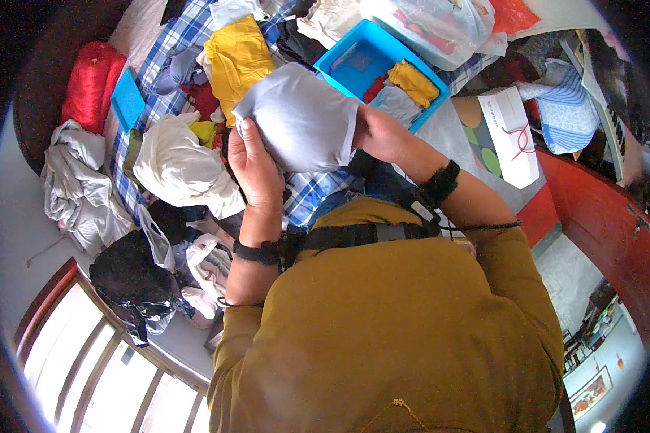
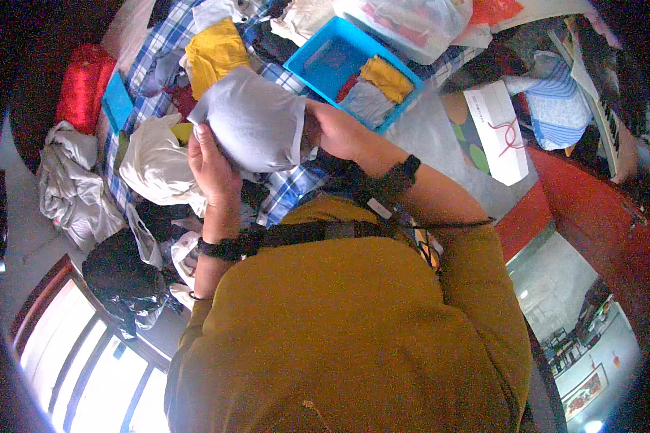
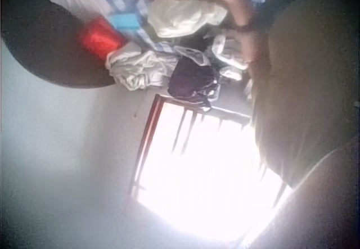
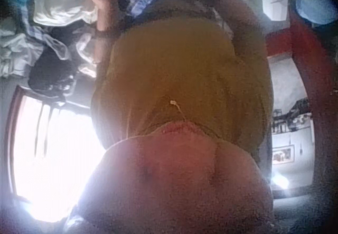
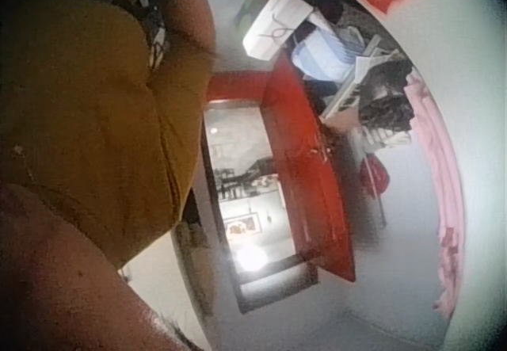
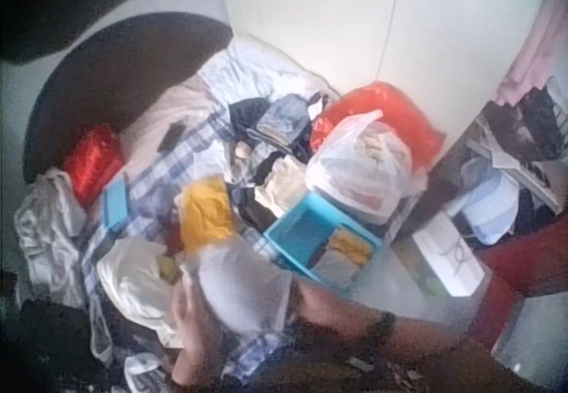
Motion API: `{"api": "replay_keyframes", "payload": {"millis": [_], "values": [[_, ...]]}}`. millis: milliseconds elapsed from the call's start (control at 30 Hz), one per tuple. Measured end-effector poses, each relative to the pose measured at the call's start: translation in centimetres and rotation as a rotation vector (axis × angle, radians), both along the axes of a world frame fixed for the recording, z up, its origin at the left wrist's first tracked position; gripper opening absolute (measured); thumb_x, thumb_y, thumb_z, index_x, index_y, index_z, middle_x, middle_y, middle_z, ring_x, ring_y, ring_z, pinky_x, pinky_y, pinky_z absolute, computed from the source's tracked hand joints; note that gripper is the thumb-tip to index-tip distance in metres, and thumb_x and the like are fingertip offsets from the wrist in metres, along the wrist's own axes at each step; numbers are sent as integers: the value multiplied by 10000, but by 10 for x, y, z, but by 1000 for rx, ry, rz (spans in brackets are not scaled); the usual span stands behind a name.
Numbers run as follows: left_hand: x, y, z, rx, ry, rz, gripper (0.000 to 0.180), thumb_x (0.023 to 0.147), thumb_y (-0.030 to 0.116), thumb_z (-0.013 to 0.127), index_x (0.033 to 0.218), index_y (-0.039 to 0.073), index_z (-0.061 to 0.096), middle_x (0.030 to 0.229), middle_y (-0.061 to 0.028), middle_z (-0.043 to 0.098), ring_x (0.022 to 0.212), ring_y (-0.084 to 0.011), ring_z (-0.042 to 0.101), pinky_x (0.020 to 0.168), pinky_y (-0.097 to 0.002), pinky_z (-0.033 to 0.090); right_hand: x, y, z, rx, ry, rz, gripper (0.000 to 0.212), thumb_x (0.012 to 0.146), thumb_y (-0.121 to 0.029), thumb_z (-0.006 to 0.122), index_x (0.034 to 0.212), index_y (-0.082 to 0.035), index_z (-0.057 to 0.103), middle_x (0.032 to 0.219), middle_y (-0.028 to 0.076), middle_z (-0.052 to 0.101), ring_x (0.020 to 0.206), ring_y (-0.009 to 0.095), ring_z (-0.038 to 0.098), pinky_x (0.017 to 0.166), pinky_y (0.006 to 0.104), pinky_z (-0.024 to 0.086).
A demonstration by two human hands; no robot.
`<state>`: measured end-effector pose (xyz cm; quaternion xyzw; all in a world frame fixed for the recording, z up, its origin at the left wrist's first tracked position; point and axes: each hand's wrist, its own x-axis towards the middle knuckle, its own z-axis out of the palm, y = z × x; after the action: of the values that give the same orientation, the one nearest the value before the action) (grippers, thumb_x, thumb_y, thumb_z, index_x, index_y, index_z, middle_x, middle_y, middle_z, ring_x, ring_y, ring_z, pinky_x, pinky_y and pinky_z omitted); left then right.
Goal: The person wipes the inside of a blue plastic bin with a white cloth, then folds various garments including a red cloth, a white cloth, a yellow cloth, and a grey cloth, placing them into the bin. The person also folds a yellow t-shirt and places it into the bin.
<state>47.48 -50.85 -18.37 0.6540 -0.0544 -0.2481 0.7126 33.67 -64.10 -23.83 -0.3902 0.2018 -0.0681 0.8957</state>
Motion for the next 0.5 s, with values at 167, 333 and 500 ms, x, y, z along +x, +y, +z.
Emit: {"api": "replay_keyframes", "payload": {"millis": [167, 333, 500], "values": [[-15, -10, -23, 131, 128, -2, 282, 973, 235, 434, 1081, 6, 557, 959, -4, 583, 849, -74, 511, 784, -227, 412, -16, -12, 0, 526, -52, -30, 462, 899, -355, 520, 1255, -63, 475, 1162, 72, 578, 1089, 203, 547, 924, 398, 436], [-15, -18, -38, 595, -195, -424, 327, 945, 184, 427, 1220, 9, 451, 1142, -151, 506, 983, -259, 531, 816, -358, 460, -12, -31, -5, 210, 95, -70, 508, 832, -223, 645, 1266, -41, 452, 1167, 68, 567, 1046, 183, 562, 899, 364, 454], [-8, -32, -48, 288, 531, -243, 574, 940, 415, 418, 1326, 7, 305, 1275, -202, 429, 1105, -356, 484, 906, -533, 410, 1, -67, 1, 294, -7, -360, 447, 818, -165, 656, 1214, -55, 481, 1127, 49, 566, 1018, 211, 567, 886, 388, 460]]}}
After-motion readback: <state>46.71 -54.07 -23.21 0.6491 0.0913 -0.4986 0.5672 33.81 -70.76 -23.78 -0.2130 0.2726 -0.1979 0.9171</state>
